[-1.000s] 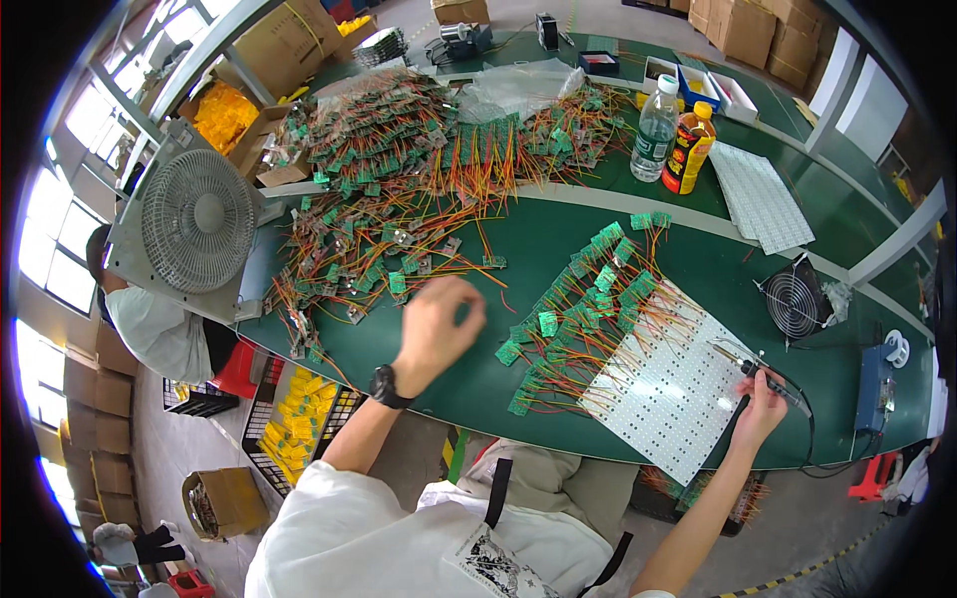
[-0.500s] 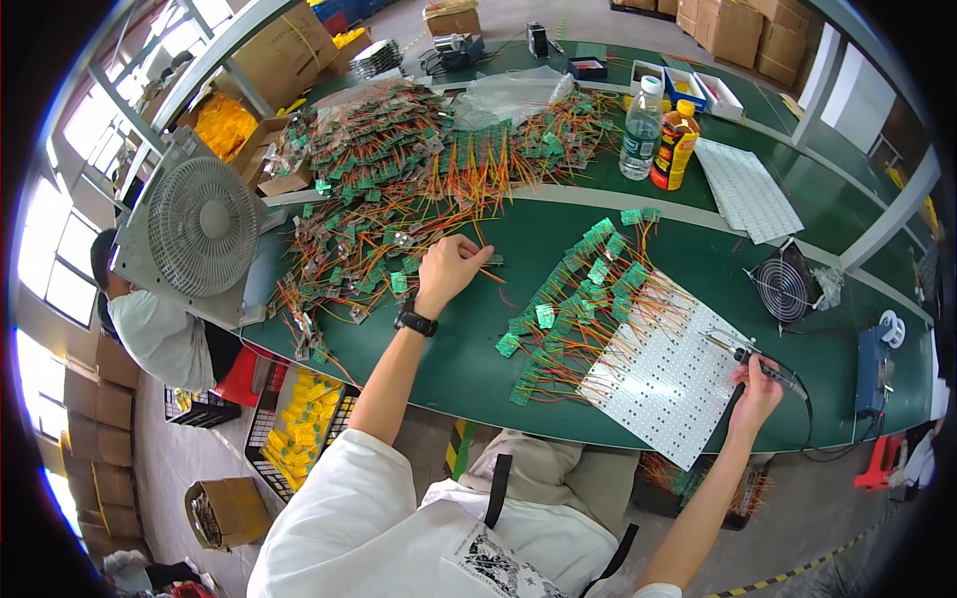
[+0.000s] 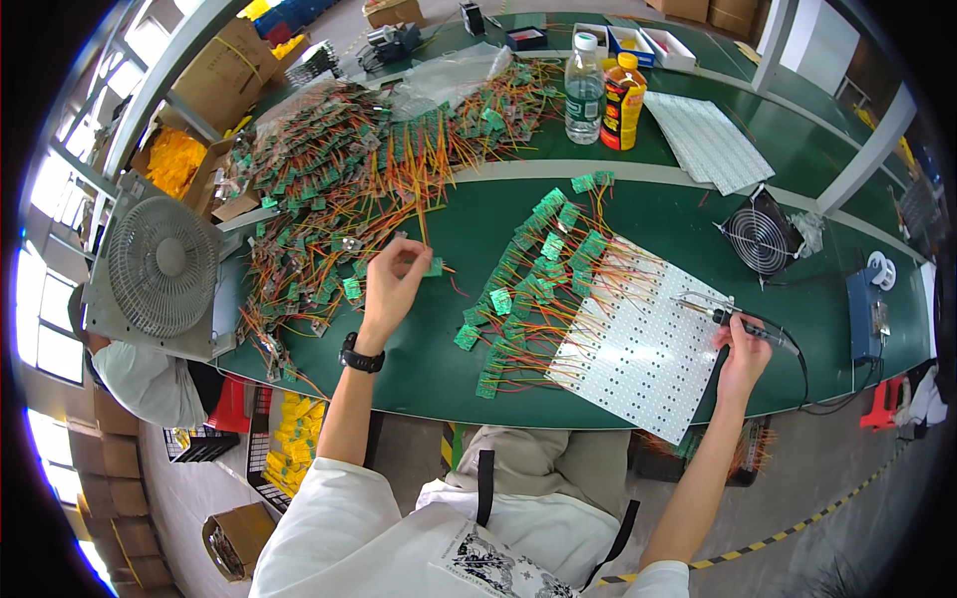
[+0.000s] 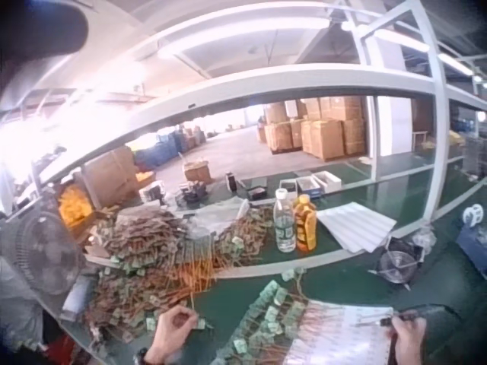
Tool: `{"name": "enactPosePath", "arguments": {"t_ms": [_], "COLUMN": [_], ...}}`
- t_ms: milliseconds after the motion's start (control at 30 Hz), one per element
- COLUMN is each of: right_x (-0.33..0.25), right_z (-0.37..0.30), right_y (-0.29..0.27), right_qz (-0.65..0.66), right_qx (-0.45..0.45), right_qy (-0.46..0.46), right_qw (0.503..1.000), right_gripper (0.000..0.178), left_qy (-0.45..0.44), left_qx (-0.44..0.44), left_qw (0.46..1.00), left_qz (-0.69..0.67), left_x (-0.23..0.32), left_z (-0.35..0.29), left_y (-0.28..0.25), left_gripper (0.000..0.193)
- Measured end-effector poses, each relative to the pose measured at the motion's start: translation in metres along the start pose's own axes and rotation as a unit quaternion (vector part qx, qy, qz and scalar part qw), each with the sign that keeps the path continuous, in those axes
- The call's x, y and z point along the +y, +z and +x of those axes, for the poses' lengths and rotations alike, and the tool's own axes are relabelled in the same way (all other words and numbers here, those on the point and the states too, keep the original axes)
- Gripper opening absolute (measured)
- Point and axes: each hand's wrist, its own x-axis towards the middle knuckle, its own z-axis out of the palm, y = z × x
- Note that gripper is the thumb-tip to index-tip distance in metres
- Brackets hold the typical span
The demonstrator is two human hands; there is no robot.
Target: The person picks small circuit boards with wires from a pile, positions the wires onto a panel, and solders them in place using a soldering iron.
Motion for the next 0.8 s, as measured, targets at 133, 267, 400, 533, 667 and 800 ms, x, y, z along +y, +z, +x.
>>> {"name": "enactPosePath", "arguments": {"t_ms": [133,267,400,533,667,800], "right_x": [0.003,0.005,0.003,0.003,0.004,0.004], "right_z": [0.001,0.001,0.001,0.001,0.002,0.003], "right_y": [-0.001,-0.003,0.003,0.003,-0.001,-0.001], "right_qz": [-0.013,-0.023,-0.007,-0.009,-0.001,-0.006], "right_qx": [0.001,-0.012,0.006,0.011,0.014,0.01], "right_qy": [-0.002,-0.003,0.001,0.002,0.007,0.015], "right_qw": [1.0,1.0,1.0,1.0,1.0,1.0], "right_gripper": [0.017,0.019,0.018,0.018,0.018,0.019], "left_qy": [0.038,0.062,0.096,0.077,0.129,0.079], "left_qx": [-0.005,-0.086,-0.212,-0.306,-0.308,-0.371], "left_qw": [0.998,0.994,0.972,0.946,0.923,0.891], "left_qz": [0.044,0.0,-0.033,-0.075,-0.19,-0.249], "left_x": [0.03,0.062,0.083,0.094,0.098,0.096], "left_z": [-0.004,-0.007,-0.008,-0.003,-0.001,0.009], "left_y": [0.011,0.04,0.072,0.112,0.158,0.181], "left_gripper": [0.014,0.019,0.012,0.017,0.013,0.012]}}
